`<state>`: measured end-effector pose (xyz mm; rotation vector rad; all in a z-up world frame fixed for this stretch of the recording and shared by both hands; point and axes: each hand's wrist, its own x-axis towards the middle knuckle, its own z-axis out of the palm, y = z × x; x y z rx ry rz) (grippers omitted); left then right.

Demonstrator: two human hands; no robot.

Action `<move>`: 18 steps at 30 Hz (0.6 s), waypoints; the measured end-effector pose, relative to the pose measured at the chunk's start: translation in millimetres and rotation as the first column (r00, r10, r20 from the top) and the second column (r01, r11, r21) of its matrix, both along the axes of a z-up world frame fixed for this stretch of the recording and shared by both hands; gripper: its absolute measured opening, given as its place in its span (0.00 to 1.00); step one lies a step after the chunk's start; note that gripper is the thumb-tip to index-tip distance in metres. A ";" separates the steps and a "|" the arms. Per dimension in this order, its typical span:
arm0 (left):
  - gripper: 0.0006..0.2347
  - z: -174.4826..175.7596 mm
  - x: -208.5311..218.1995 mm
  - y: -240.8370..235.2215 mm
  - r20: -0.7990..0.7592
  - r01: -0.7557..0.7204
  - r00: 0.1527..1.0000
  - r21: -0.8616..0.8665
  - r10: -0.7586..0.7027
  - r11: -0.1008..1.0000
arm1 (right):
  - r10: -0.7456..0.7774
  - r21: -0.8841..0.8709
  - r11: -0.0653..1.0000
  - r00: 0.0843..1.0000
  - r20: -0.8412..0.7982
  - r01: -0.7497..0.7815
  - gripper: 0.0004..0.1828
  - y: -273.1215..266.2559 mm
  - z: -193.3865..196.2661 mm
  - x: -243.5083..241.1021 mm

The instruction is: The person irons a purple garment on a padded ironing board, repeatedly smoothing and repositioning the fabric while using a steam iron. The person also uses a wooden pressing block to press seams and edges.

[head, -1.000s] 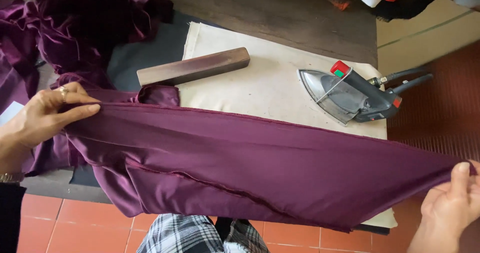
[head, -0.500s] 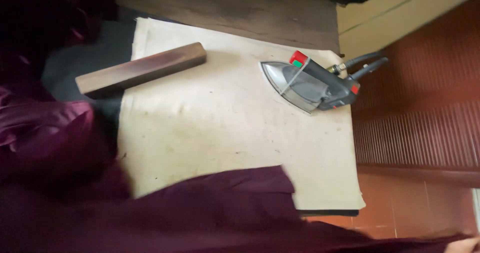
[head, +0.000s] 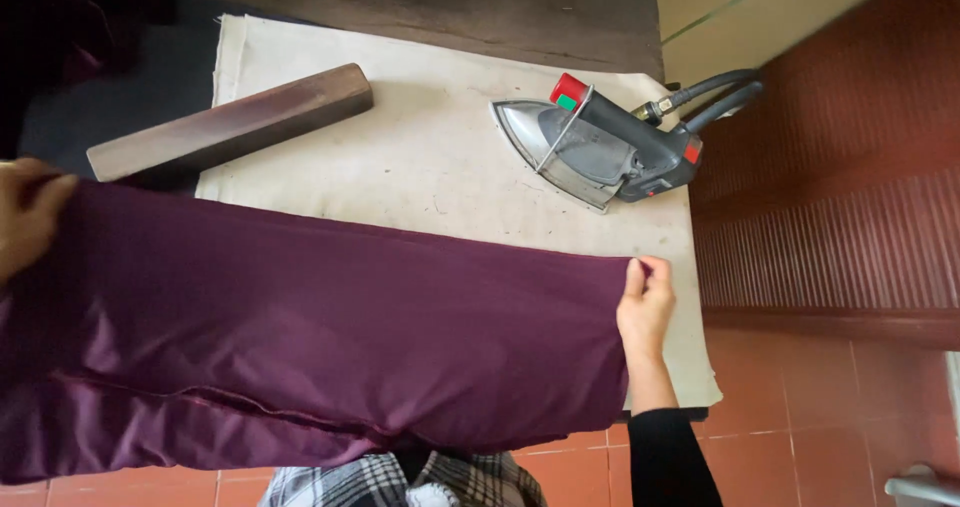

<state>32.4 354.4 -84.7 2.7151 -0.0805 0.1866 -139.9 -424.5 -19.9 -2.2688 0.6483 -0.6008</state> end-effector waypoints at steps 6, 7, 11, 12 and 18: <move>0.10 0.5 -5.0 -49.3 0.100 -0.108 0.993 0.494 0.068 0.863 | 0.109 0.148 0.985 0.982 -0.154 -0.087 0.09 -11.8 6.6 6.0; 0.09 5.8 -8.4 -54.6 0.173 -0.159 0.982 0.540 0.076 0.826 | 0.131 0.209 0.974 0.974 -0.184 -0.092 0.12 -16.6 5.6 7.6; 0.11 143.3 -77.3 -229.1 0.332 -0.200 0.907 0.882 -0.260 0.427 | 0.132 0.294 0.955 0.952 -0.276 -0.048 0.18 -24.8 18.3 7.9; 0.10 145.3 -88.7 -262.2 0.264 0.046 0.866 0.804 -0.425 0.593 | 0.135 0.313 0.949 0.938 -0.319 -0.030 0.20 -29.9 13.0 9.6; 0.08 123.9 -149.2 -336.8 -0.311 0.643 0.748 0.127 -0.586 0.755 | 0.203 0.417 0.908 0.908 -0.366 -0.035 0.14 -43.6 9.0 15.0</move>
